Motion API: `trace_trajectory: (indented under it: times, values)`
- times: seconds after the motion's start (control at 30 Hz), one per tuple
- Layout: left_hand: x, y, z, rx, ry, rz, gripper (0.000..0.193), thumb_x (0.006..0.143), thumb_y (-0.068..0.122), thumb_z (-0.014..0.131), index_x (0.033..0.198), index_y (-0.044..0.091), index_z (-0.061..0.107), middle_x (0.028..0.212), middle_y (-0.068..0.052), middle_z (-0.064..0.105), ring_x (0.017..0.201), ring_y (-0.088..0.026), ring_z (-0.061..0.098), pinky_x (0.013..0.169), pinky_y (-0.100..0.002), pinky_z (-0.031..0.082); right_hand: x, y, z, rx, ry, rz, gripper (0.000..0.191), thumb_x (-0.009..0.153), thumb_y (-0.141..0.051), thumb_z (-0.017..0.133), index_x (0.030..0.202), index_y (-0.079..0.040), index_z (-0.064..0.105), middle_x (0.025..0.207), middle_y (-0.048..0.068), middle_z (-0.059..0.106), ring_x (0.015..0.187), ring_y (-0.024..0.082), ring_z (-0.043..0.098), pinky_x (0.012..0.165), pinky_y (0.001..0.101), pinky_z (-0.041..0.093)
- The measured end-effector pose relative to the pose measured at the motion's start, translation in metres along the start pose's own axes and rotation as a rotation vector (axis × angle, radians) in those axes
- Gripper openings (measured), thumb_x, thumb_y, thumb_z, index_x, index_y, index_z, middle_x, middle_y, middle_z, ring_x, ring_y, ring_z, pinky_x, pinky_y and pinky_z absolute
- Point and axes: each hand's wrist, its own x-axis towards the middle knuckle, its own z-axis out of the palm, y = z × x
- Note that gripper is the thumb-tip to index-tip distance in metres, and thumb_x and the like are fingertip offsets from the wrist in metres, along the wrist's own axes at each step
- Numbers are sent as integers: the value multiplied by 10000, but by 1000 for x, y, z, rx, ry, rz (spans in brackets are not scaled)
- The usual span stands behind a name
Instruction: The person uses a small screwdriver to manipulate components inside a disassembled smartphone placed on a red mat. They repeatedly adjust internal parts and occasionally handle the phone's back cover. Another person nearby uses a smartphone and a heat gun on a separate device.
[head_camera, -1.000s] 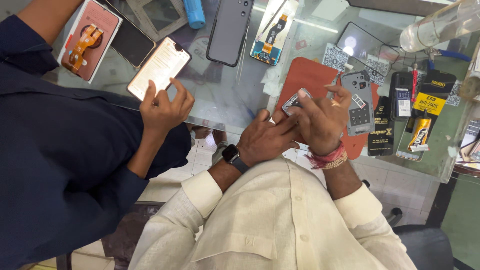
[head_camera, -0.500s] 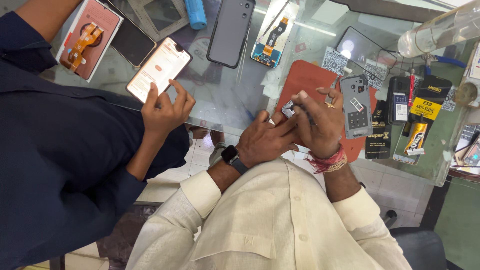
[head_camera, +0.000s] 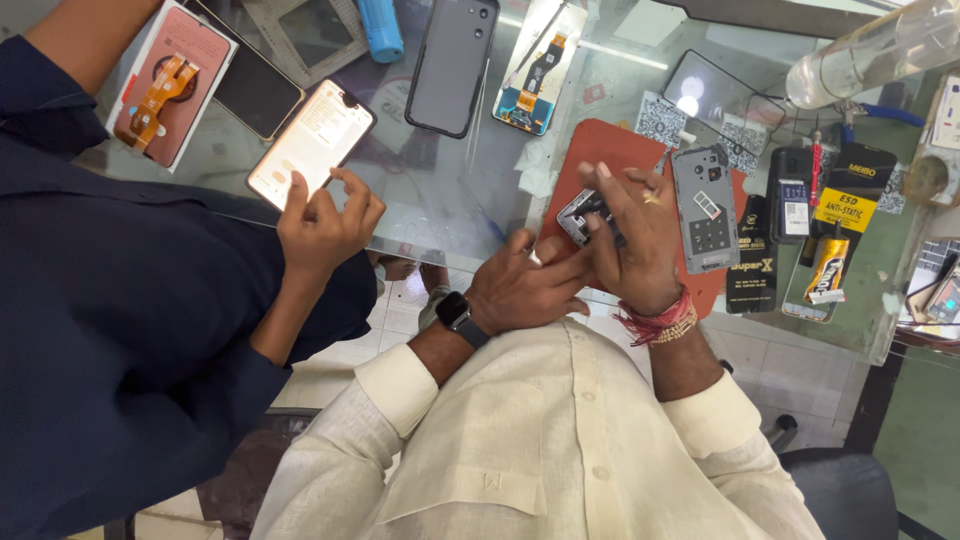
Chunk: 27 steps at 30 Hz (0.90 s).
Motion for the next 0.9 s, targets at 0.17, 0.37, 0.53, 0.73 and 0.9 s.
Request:
trace_trajectory:
  times: [0.17,0.37,0.53,0.73,0.9]
  values:
    - [-5,-2,-2,41,14,71,477,908,492,752,1272,184,731,1410,48,620,1140,-138,566,870,-375,443,-3,2,6,-133,53,14,503,858,-127,898,1299,-79,663,859,21,719,719,194,621,1021,503,410]
    - [4,2,-4,17,-101,10,459,853,511,736,1209,223,724,1300,88,636,1154,-159,562,863,-397,436,-3,-4,6,-74,30,12,469,991,47,727,1429,-38,581,1105,50,774,910,157,708,1136,493,427]
    - [8,5,-6,-9,-123,-37,448,835,512,743,1192,241,720,1316,92,624,1168,-160,560,873,-405,428,1,-7,1,-51,16,83,497,902,-14,736,1375,-5,581,1084,114,734,931,255,670,1002,473,411]
    - [8,6,-2,-21,-124,-36,434,832,506,754,1176,242,728,1294,105,628,1137,-156,558,883,-407,431,3,-7,-2,-141,71,13,459,914,-43,815,1338,-58,640,973,33,759,826,203,647,977,465,406]
    - [9,5,-2,-50,-136,-49,395,846,503,761,1128,228,733,1284,86,642,1125,-179,551,879,-420,434,4,-7,-1,-85,52,-6,469,947,17,736,1389,-58,599,1072,71,734,931,247,674,1032,481,439]
